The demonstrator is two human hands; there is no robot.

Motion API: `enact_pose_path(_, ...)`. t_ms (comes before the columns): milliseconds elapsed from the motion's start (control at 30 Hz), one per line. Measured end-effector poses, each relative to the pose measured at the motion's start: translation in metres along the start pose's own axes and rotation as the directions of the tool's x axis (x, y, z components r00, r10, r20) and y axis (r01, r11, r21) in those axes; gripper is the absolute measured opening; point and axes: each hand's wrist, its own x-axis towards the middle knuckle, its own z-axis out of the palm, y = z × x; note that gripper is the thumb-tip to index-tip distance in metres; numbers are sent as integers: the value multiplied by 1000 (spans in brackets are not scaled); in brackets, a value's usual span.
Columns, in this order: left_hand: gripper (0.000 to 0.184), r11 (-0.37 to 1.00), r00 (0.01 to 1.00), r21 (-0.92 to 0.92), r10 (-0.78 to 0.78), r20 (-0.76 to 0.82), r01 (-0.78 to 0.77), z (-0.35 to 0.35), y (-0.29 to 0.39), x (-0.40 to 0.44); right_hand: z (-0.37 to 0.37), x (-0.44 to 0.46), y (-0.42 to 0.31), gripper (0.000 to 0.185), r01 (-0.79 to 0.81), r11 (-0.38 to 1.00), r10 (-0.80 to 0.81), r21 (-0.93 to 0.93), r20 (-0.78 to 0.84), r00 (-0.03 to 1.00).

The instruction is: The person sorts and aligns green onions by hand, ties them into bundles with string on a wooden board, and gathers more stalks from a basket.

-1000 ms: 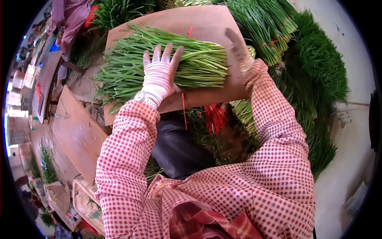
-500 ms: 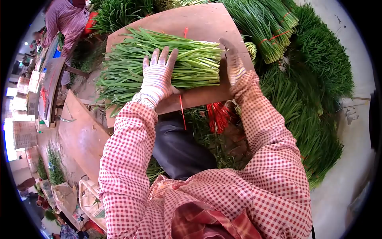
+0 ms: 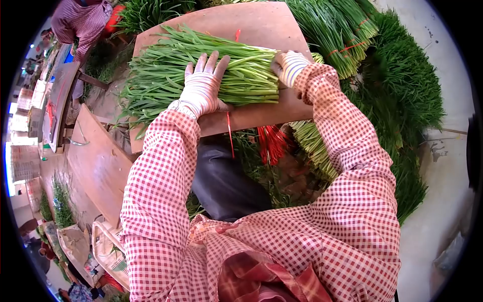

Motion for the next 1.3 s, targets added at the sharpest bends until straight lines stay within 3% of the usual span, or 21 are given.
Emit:
enact_pose_path(33, 124, 1000, 1000, -9, 0, -7, 0, 0, 0, -1, -12, -5, 0, 34, -70, 995, 76, -70, 94, 993)
enact_pose_path(67, 124, 1000, 1000, -19, -1, -15, 1, 1, -1, -2, -2, -8, 23, 32, -57, 995, 63, -82, 63, 996)
enact_pose_path(133, 125, 1000, 1000, -26, -4, -25, 3, 1, -1, -2, 30, -28, 79, 32, -16, 948, 83, 319, -197, 977)
enact_pose_path(167, 125, 999, 1000, -32, -4, -28, 3, 0, -1, -2, 34, -44, 103, 33, -192, 769, 153, 609, 116, 981)
enact_pose_path(200, 125, 999, 999, -39, -9, -31, 8, 0, -1, -2, 44, -74, 116, 29, -121, 632, 21, 765, 139, 990)
enact_pose_path(233, 124, 999, 999, -33, -15, -38, 14, -2, -1, -1, 30, -100, 87, 29, -192, 759, -87, 622, 389, 917)
enact_pose_path(267, 123, 999, 999, -27, -20, -38, 19, -2, 0, -1, 15, -126, 58, 30, -149, 876, -188, 460, 608, 771)
enact_pose_path(300, 124, 1000, 998, -23, -16, -57, 15, -1, -1, -2, 27, -155, 50, 42, -16, 808, -419, 589, 595, 686)
enact_pose_path(333, 124, 1000, 998, -23, -21, -54, 20, 0, -1, -3, 5, -173, 16, 52, -58, 733, -495, 678, 590, 638)
enact_pose_path(367, 124, 1000, 995, -23, -15, -95, 12, 0, -2, -4, 14, -171, 7, 54, 125, 827, -488, 549, 587, 646)
enact_pose_path(400, 124, 1000, 991, -24, -10, -134, 6, 0, -2, -7, 18, -165, 0, 45, 220, 804, -500, 552, 428, 753)
enact_pose_path(433, 124, 999, 988, -16, -37, -148, 35, -2, 0, -10, 18, -154, -11, 38, 325, 802, -445, 501, 139, 885)
enact_pose_path(467, 124, 999, 988, -11, -42, -146, 40, -1, -1, -13, 16, -139, -22, 32, 409, 811, -369, 419, -178, 912)
enact_pose_path(533, 128, 997, 974, -19, -73, -215, 70, 1, -6, -15, 9, -105, -37, 31, 308, 878, -217, 366, -269, 938)
enact_pose_path(600, 128, 994, 975, -21, -110, -194, 108, -4, -8, -21, 2, -76, -54, 37, 256, 943, -193, 213, -275, 942)
enact_pose_path(833, 128, 981, 975, -116, -173, -137, 158, 7, -18, -23, -2, -25, -62, 39, 173, 972, -166, 157, -58, 984)
enact_pose_path(1000, 130, 988, 961, -90, -147, -235, 129, 11, -15, -32, 4, -10, -65, 29, 282, 958, -276, 42, -118, 954)
enact_pose_path(1067, 129, 995, 944, -78, -83, -320, 61, 11, -13, -36, 4, -11, -58, 24, 369, 924, -354, 104, -137, 925)
enact_pose_path(1100, 119, 996, 956, -50, -86, -281, 75, 11, -13, -35, 9, -10, -52, 21, 371, 884, -339, 284, -155, 928)
enact_pose_path(1200, 120, 984, 976, -150, -124, -181, 98, 13, -17, -23, 29, -3, -27, 18, 463, 677, -331, 571, -326, 886)
enact_pose_path(1300, 122, 986, 979, -144, -107, -172, 83, 14, -20, -19, 29, -5, -26, 15, 551, 608, -394, 572, -386, 834)
